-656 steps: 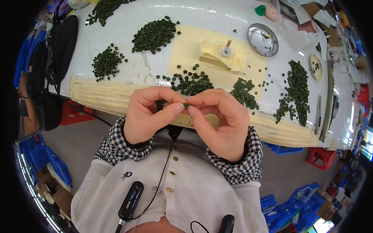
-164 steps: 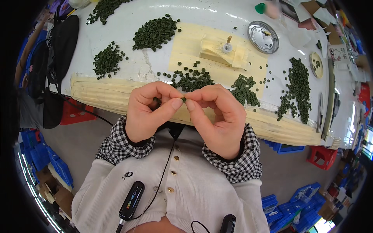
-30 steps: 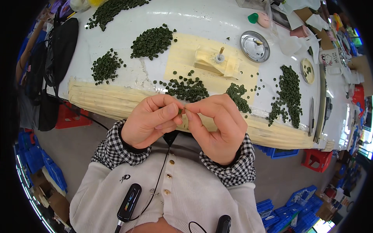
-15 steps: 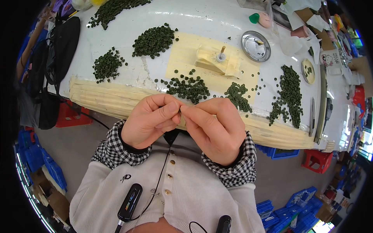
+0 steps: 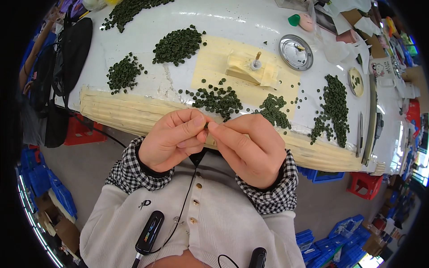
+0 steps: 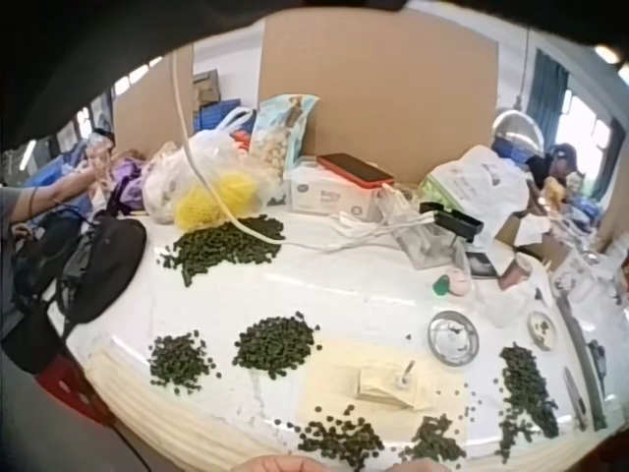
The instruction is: The person is manually assembling or inspecting small green plastic toy components at a factory workbench.
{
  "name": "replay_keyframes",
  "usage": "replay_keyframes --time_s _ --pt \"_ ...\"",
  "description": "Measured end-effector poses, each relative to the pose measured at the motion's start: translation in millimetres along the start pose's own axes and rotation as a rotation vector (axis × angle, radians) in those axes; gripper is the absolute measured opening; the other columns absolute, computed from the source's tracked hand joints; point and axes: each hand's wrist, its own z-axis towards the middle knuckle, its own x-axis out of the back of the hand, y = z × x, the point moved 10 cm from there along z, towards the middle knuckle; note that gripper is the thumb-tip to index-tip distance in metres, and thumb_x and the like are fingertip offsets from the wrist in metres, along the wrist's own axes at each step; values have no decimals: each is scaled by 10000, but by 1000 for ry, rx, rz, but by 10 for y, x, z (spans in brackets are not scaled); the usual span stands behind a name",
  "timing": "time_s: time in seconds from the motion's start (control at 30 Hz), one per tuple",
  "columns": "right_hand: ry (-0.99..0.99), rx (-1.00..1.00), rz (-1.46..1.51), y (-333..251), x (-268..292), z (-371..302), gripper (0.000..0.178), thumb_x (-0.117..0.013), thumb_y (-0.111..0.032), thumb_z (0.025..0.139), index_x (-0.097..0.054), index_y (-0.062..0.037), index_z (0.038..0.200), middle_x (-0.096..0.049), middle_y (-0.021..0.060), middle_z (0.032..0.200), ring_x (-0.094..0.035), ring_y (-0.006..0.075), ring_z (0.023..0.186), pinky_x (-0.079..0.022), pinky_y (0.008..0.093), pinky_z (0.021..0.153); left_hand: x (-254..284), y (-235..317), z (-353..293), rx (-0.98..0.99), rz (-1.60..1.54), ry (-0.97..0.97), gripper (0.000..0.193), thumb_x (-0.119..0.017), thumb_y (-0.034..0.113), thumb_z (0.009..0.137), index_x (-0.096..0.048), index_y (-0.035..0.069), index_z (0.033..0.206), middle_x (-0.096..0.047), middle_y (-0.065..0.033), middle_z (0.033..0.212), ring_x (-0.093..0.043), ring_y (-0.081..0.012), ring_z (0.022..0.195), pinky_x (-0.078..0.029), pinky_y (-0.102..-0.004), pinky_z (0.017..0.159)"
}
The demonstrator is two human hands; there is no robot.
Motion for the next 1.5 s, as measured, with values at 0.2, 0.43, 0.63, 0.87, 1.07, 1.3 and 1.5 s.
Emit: replay_keyframes --time_s 0.2,0.43,0.63,0.87,1.07,1.3,1.5 --pt "48 -12 -111 -25 -29 0 265 -712 93 644 -668 15 894 -590 79 749 -577 191 643 -472 271 542 59 43 11 -47 -9 62 170 -546 163 930 -606 7 964 -601 -8 758 -365 -21 545 -309 -158 494" --pt "0 -245 56 207 -63 -73 258 -702 91 658 -666 12 901 -609 90 780 -591 199 659 -487 284 587 91 131 -7 -161 175 137 167 -574 157 914 -624 -2 923 -612 -12 757 -370 -10 533 -304 -160 478" --pt "3 -184 114 163 -10 -57 234 -690 97 680 -665 9 895 -614 102 784 -600 186 669 -480 263 596 43 94 23 -105 195 81 156 -537 133 931 -612 -2 949 -620 -36 795 -357 -17 514 -288 -176 460" --pt "0 -293 219 250 7 -74 201 -686 95 687 -659 6 865 -616 102 790 -607 180 689 -478 255 613 -4 78 19 -73 210 17 158 -613 160 888 -639 13 940 -646 -21 782 -406 -3 559 -318 -159 482" --pt "-23 -306 192 247 -4 -59 198 -685 92 688 -661 1 863 -617 98 797 -608 181 695 -479 256 618 -41 262 -23 -258 487 81 103 -587 100 886 -640 12 894 -626 -3 755 -353 0 538 -279 -172 471" --pt "-32 -323 254 280 -31 -82 178 -673 92 703 -656 12 861 -616 98 813 -604 172 715 -473 248 633 -45 322 -78 -263 582 113 89 -622 58 851 -652 -1 911 -336 116 583 -270 9 538 -265 -173 502" --pt "-1 -631 577 524 -160 -301 118 -633 73 782 -622 41 895 -593 78 881 -591 127 769 -480 231 674 -59 347 -98 -315 644 123 94 -626 15 835 -654 -1 923 -288 124 569 -260 10 530 -265 -171 508"
